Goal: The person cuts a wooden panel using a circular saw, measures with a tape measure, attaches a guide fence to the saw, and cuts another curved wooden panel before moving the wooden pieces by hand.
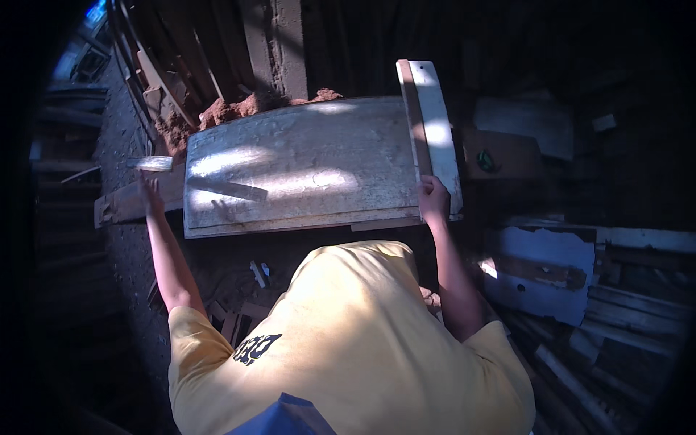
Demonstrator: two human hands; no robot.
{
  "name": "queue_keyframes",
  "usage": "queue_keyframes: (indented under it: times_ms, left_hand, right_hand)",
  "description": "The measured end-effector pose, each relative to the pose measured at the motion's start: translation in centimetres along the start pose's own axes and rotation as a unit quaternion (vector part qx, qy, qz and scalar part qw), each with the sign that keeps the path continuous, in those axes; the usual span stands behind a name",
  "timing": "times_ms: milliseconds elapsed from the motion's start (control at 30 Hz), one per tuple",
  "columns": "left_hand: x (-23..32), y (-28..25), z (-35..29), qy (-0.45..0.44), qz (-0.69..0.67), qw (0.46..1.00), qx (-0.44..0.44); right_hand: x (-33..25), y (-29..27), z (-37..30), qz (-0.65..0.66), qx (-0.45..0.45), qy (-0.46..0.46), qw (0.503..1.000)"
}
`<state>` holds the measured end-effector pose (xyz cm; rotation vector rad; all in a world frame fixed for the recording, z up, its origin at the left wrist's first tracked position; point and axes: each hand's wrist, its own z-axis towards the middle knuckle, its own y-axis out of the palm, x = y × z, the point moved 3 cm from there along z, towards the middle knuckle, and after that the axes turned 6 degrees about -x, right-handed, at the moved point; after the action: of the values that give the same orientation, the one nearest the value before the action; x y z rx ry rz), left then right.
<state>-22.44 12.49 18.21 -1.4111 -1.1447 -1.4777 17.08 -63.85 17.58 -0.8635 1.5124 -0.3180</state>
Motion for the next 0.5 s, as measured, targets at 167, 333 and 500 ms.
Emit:
queue_keyframes:
  times_ms: [167,333,500]
  left_hand:
    - [0.9,-3.7,6.1,0.000,0.169,0.983,-0.064]
    - [-7.9,7.9,-10.9,-0.086,0.352,0.923,-0.132]
    - [-10.8,16.4,-26.7,-0.035,0.621,0.752,-0.218]
  right_hand:
    - [6.8,-3.8,5.1,-0.039,0.137,0.098,0.985]
    - [12.1,-9.0,11.8,-0.021,0.201,0.184,0.962]
    - [24.1,-10.9,18.5,-0.206,0.249,0.142,0.936]
